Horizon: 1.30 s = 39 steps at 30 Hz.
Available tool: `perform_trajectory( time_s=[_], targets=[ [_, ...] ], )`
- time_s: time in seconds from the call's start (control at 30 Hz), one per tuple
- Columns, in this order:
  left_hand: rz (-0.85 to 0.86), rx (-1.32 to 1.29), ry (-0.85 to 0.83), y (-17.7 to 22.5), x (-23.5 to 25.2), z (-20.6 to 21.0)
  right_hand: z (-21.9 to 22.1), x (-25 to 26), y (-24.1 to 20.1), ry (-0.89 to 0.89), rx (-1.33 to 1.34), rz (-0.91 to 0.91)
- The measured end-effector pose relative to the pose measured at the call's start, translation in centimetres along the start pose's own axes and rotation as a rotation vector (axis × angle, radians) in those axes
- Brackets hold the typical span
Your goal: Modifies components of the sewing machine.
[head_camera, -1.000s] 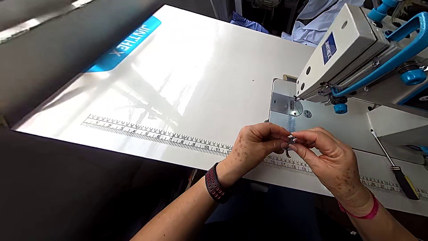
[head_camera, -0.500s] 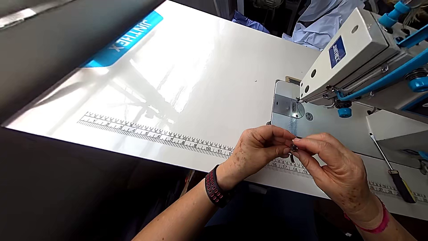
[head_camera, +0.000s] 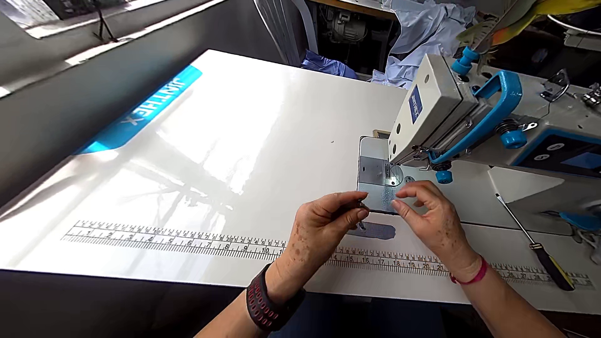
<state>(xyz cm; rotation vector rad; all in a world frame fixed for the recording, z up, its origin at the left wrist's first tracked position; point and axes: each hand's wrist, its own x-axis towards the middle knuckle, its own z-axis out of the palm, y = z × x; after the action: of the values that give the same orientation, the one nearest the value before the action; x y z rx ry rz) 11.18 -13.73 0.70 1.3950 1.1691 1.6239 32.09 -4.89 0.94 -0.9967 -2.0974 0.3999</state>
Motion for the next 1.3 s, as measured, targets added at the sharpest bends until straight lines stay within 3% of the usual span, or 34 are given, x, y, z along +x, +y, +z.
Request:
perform_trajectory(
  time_s=[0.2, 0.3, 0.4, 0.5, 0.63, 0.77, 1.3],
  targets=[
    [-0.147, 0.479, -0.197, 0.2, 8.8, 0.9, 1.2, 3.9, 3.6, -0.119, -0.108, 0.361],
    [-0.197, 0.650, -0.339, -0.9, 12.7, 1.9, 1.7, 4.7, 4.0, -0.113, -0.064, 0.430],
    [-0.188, 0.697, -0.415, -1.9, 14.3, 2.9, 2.0, 3.9, 4.0, -0.067, -0.087, 0.341],
    [-0.140, 0.634, -0.380, -2.6, 13.9, 3.3, 1.7, 3.2, 3.8, -0.020, -0.044, 0.243],
    [-0.054, 0.623, -0.339, -3.2, 12.8, 3.3, 1.2, 3.2, 3.5, -0.061, -0.048, 0.286],
    [0.017, 0.604, -0.309, -3.9, 12.7, 3.7, 0.9, 3.3, 3.5, -0.085, -0.099, 0.209],
    [0.040, 0.495, -0.225, -4.6, 12.9, 4.2, 0.6, 3.3, 3.8, -0.143, -0.106, 0.154]
  ],
)
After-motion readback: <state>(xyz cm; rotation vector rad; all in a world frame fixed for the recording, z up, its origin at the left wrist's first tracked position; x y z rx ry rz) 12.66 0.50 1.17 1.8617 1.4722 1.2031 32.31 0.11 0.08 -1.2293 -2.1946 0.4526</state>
